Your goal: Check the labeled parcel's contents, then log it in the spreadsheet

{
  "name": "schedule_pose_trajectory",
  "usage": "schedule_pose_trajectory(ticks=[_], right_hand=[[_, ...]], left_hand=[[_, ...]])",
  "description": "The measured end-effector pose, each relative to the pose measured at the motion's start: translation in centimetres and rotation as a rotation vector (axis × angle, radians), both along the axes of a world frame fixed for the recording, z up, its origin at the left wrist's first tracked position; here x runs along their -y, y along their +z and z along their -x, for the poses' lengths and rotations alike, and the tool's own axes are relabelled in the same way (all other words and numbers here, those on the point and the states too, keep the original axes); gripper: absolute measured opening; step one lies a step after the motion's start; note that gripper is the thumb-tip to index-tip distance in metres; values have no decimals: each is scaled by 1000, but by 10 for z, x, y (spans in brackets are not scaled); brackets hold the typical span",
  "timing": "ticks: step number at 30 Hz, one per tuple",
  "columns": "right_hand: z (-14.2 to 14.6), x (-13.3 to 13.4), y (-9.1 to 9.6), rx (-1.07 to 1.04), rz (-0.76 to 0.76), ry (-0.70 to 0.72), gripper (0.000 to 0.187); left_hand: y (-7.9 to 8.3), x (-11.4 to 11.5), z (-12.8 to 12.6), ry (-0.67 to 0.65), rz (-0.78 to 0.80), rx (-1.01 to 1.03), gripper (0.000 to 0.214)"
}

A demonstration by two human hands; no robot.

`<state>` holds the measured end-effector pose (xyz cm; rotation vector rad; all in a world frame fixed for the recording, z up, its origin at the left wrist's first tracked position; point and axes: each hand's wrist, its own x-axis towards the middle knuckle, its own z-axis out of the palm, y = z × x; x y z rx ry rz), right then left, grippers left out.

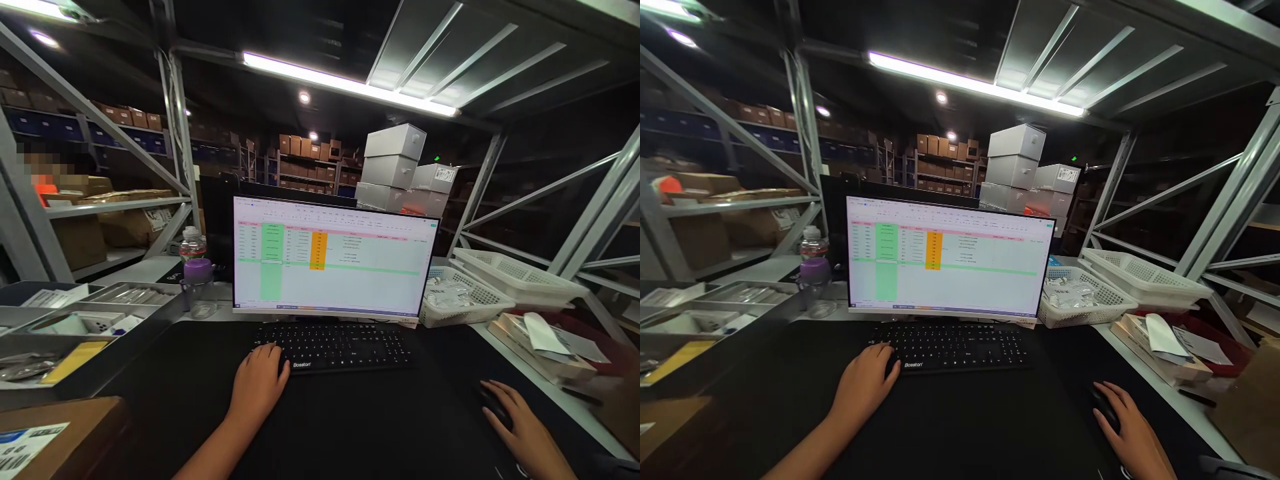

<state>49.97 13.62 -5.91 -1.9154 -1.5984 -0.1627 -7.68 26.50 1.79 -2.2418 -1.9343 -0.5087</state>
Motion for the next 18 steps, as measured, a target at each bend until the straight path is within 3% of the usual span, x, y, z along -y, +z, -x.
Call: schedule_pose_trajectory(ticks=[18], right_hand=[[-31, -8, -31, -49, -3, 33, 60]], left_hand=[[0, 3, 0, -1, -4, 61, 34]])
